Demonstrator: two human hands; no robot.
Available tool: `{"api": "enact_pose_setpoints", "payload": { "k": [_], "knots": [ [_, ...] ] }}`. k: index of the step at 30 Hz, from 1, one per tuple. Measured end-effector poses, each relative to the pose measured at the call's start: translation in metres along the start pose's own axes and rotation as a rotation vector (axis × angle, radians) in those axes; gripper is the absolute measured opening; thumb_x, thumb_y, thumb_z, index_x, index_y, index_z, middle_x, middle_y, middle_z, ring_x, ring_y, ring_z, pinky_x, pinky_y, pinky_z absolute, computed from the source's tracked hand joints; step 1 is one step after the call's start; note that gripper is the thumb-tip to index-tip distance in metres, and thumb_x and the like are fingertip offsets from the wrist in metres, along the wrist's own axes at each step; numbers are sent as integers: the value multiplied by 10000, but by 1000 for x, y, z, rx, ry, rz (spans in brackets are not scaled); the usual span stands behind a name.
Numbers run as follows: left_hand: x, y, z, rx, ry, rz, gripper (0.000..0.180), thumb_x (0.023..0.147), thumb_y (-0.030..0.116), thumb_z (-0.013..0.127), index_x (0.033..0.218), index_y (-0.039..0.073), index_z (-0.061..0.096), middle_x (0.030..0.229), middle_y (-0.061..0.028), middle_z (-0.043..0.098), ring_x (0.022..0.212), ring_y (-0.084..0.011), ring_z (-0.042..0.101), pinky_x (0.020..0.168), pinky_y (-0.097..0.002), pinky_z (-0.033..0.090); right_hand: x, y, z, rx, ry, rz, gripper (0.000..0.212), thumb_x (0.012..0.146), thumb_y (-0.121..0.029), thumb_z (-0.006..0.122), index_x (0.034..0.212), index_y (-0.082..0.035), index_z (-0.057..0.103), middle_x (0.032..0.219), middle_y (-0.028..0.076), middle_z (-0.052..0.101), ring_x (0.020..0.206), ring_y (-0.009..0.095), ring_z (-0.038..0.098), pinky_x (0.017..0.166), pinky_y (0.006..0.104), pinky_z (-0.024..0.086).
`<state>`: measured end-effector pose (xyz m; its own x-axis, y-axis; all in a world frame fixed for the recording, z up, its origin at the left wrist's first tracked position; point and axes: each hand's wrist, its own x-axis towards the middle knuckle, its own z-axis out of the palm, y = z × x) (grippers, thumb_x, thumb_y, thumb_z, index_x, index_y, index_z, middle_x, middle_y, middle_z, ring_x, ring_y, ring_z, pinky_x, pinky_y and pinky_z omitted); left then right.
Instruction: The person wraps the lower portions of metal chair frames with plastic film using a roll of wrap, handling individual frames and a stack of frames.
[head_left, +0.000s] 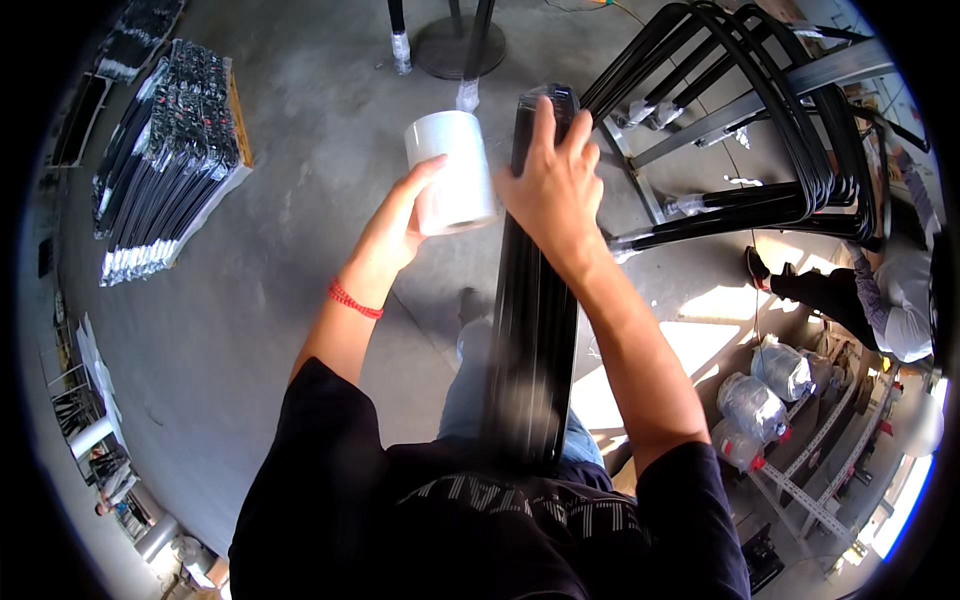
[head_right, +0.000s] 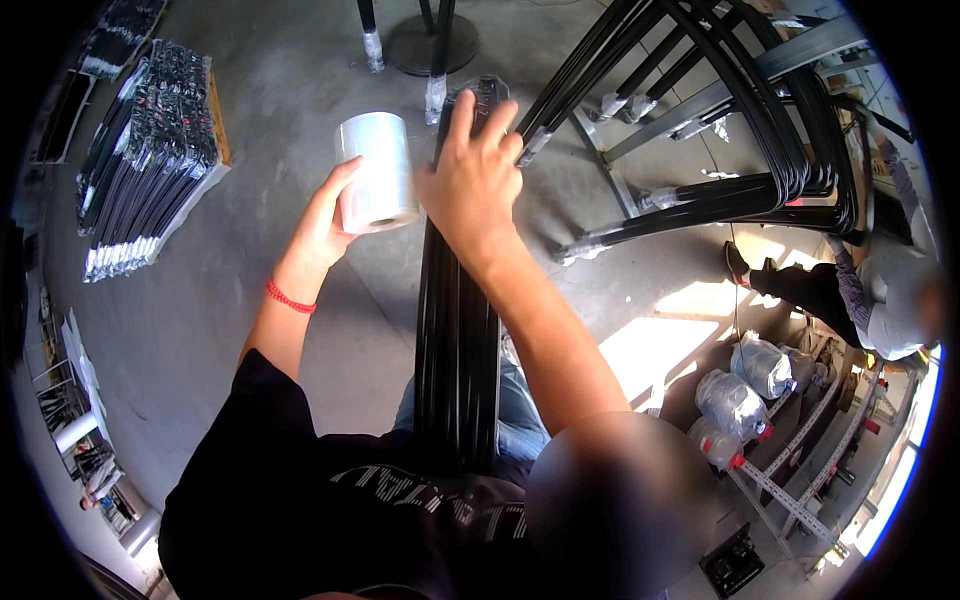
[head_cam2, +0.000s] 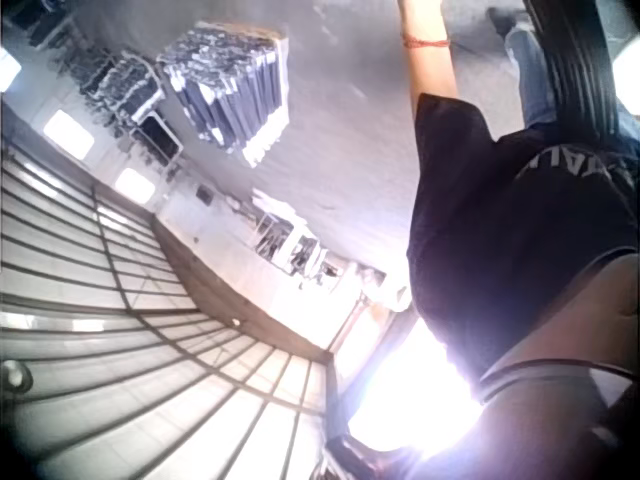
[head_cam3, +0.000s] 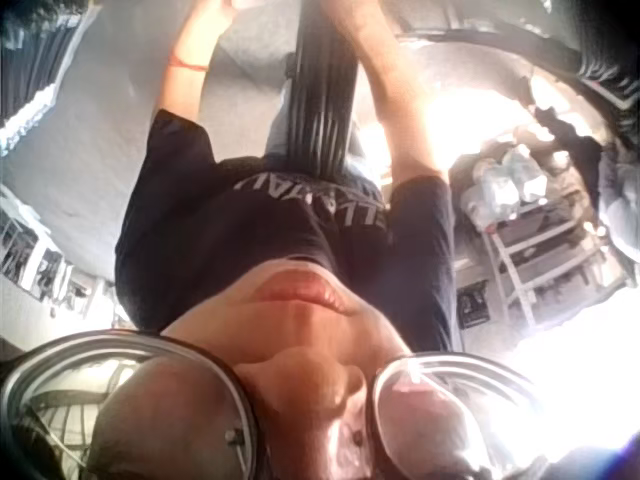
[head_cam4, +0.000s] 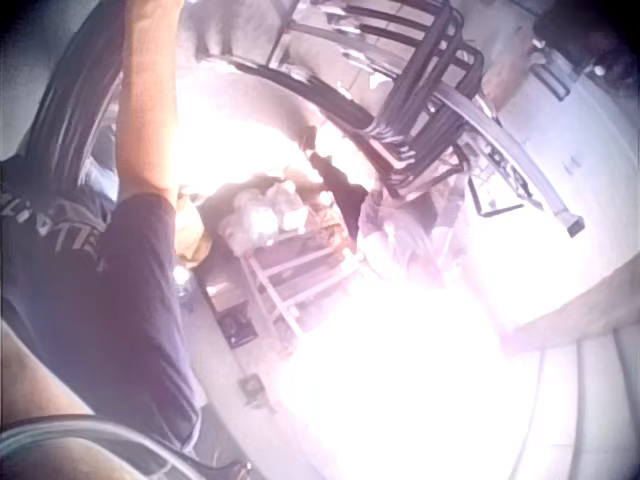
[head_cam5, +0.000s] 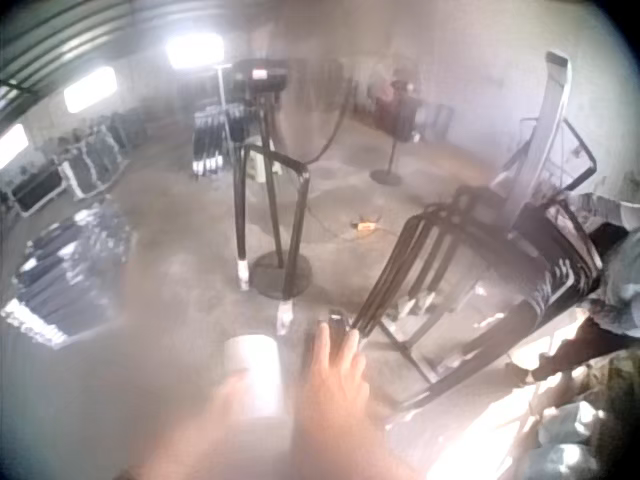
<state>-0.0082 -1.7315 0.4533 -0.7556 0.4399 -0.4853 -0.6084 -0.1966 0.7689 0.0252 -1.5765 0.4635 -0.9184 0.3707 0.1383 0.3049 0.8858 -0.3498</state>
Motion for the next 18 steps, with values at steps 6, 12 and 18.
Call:
{"api": "enact_pose_setpoints", "payload": {
  "k": [6,12,18],
  "knots": [
    [-5,24,10,-18,-15,81,606,722,397,665,1156,15,482,1078,-81,560,998,-173,550,852,-333,451,-40,-5,-17,-22,-115,91,957,561,-247,685,1367,-127,182,1148,269,348,914,421,499,718,425,496],
    [-5,63,65,187,-197,235,559,719,407,663,1084,1,544,977,-86,609,904,-172,592,770,-308,483,-46,-13,-22,64,-117,165,890,572,-241,672,1311,-6,235,980,239,448,824,404,545,715,412,490],
    [51,47,143,1330,-263,216,560,629,486,650,877,-15,664,862,-158,646,790,-233,625,723,-292,470,-106,28,-5,628,98,-69,704,687,-191,634,1244,73,294,1156,262,478,1049,337,518,841,383,447]
  ]
}}
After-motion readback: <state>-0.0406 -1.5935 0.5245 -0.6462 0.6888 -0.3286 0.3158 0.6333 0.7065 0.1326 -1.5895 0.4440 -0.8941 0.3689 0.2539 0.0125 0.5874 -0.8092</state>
